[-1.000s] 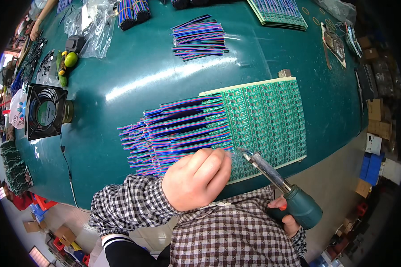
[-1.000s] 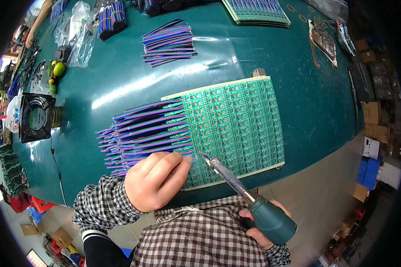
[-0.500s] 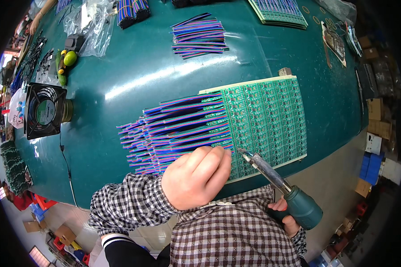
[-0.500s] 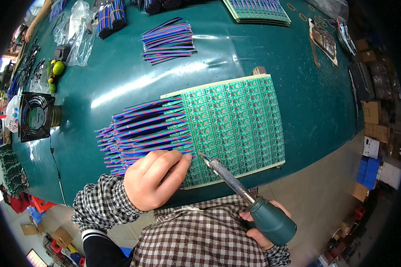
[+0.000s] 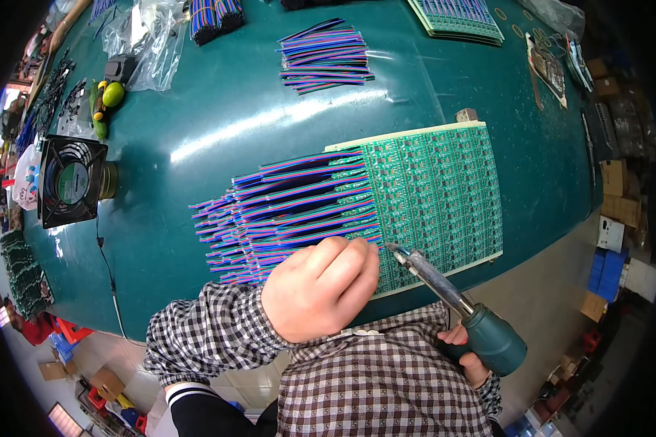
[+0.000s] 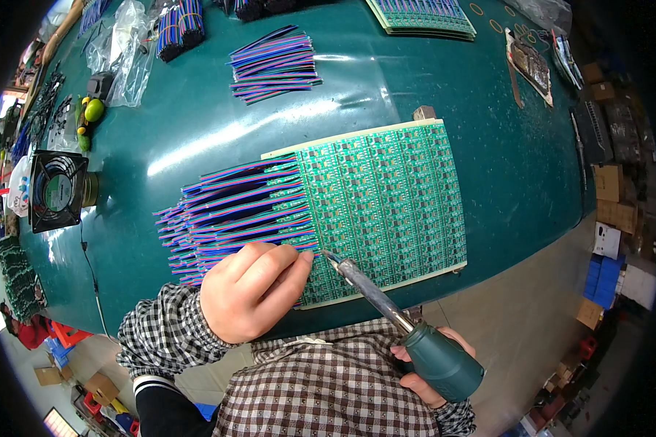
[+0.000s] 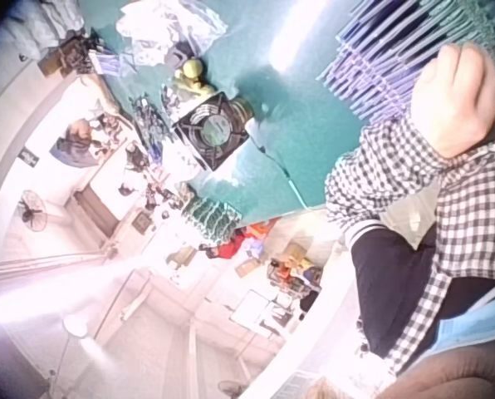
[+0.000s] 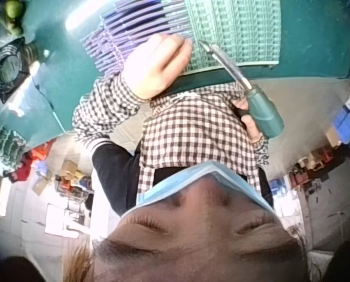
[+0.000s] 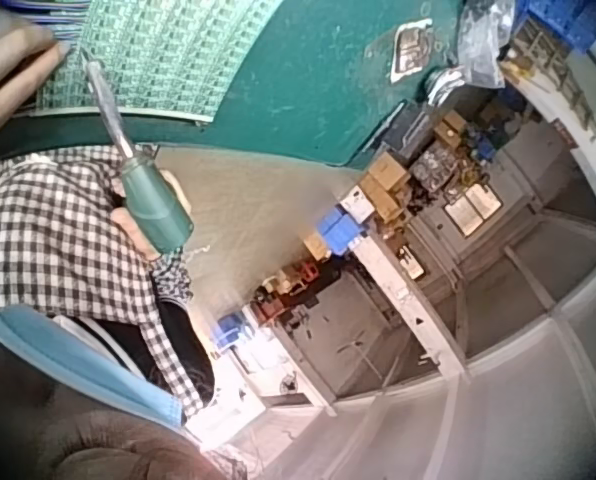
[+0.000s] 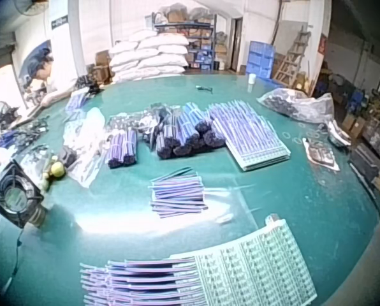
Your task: The person repeatedly takes ribbon cables from a pile, positions them along a circuit board panel, and solders them to the board using a soldering iron.
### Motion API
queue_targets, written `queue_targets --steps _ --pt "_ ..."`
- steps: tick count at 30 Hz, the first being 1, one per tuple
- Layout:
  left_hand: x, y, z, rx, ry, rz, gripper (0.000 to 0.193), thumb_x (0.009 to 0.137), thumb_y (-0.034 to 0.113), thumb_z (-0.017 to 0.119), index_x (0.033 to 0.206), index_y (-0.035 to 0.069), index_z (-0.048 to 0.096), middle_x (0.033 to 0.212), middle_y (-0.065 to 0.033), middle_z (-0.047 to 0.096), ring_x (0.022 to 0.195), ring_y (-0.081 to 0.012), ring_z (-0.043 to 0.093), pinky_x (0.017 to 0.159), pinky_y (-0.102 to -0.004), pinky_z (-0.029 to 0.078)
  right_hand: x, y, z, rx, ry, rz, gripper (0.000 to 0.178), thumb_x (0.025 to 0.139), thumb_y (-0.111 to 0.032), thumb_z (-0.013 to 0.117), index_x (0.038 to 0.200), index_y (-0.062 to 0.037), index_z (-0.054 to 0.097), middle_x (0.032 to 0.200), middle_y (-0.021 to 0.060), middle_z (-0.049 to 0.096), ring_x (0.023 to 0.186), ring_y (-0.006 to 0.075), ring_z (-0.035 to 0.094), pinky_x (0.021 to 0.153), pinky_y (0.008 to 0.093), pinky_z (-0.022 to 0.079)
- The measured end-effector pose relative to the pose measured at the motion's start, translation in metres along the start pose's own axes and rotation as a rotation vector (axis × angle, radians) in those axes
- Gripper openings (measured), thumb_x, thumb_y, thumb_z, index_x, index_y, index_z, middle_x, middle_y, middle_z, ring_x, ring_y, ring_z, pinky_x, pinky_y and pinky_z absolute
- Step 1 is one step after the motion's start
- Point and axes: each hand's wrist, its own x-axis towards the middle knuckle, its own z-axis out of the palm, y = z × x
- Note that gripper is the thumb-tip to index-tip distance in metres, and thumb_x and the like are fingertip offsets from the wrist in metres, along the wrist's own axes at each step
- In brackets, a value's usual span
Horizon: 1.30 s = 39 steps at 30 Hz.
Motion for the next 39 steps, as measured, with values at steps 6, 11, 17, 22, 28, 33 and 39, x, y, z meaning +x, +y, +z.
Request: queue_targets --steps 6,11,17,22,28,33,39 --pt "0.0 0.0 0.0 0.01 0.006 0.007 0.038 0.066 0.007 0.072 0.103 -0.004 0.071 0.097 -0.0105 0.063 0.078 -0.0214 0.063 0.061 -0.0293 0.052 0.001 0.001 0.0 -0.002 -0.011 -0.012 0.064 0.07 -0.029 0.095 0.107 0.0072 0.056 0.086 0.014 0.071 0.085 0.0233 0.072 0.086 0.0439 0.062" --pt "-0.001 0.0 0.001 0.01 0.016 0.006 0.038 0.066 0.007 0.072 0.103 -0.003 0.072 0.097 -0.0104 0.063 0.078 -0.0213 0.062 0.061 -0.0292 0.052 0.0 0.004 -0.004 -0.019 -0.027 -0.009 0.065 0.07 -0.029 0.095 0.108 0.0077 0.056 0.087 0.0143 0.071 0.085 0.0231 0.073 0.086 0.0438 0.062" --pt "0.0 0.0 -0.001 0.012 -0.004 0.011 0.038 0.067 0.007 0.072 0.103 -0.004 0.071 0.098 -0.0107 0.063 0.079 -0.0215 0.062 0.062 -0.0296 0.053 -0.001 0.001 -0.003 -0.028 -0.014 -0.01 0.068 0.07 -0.031 0.095 0.109 0.0078 0.056 0.088 0.0145 0.071 0.087 0.0245 0.073 0.087 0.0448 0.061" --pt "-0.001 0.0 -0.001 0.003 -0.021 0.006 0.039 0.067 0.008 0.072 0.104 -0.004 0.071 0.099 -0.0114 0.063 0.079 -0.0222 0.062 0.063 -0.0299 0.053 -0.003 -0.002 -0.005 -0.113 -0.003 -0.005 0.07 0.069 -0.035 0.095 0.11 0.0073 0.056 0.092 0.0165 0.073 0.09 0.0257 0.074 0.088 0.0424 0.061" --pt "-0.002 0.0 0.0 0.002 -0.002 0.014 0.04 0.066 0.008 0.071 0.105 -0.004 0.071 0.099 -0.0118 0.063 0.079 -0.0223 0.063 0.063 -0.0298 0.053 -0.003 0.001 -0.006 -0.071 -0.002 0.012 0.072 0.068 -0.035 0.095 0.11 0.0073 0.056 0.092 0.0169 0.073 0.09 0.0259 0.074 0.086 0.0423 0.061" --pt "-0.002 0.0 0.001 0.02 0.009 0.021 0.041 0.066 0.008 0.071 0.106 -0.004 0.071 0.099 -0.0117 0.063 0.08 -0.0221 0.063 0.064 -0.0301 0.054 -0.002 0.001 -0.004 0.02 0.0 -0.001 0.069 0.069 -0.028 0.095 0.112 0.0086 0.055 0.086 0.016 0.071 0.087 0.0266 0.073 0.087 0.0482 0.061" --pt "-0.002 0.001 0.001 0.019 0.016 0.015 0.041 0.067 0.007 0.071 0.105 -0.005 0.071 0.098 -0.0118 0.064 0.082 -0.0222 0.064 0.065 -0.0303 0.054 -0.003 0.004 -0.006 -0.004 -0.01 -0.014 0.068 0.072 -0.028 0.094 0.113 0.0101 0.055 0.086 0.0159 0.071 0.086 0.0259 0.073 0.086 0.0475 0.061"
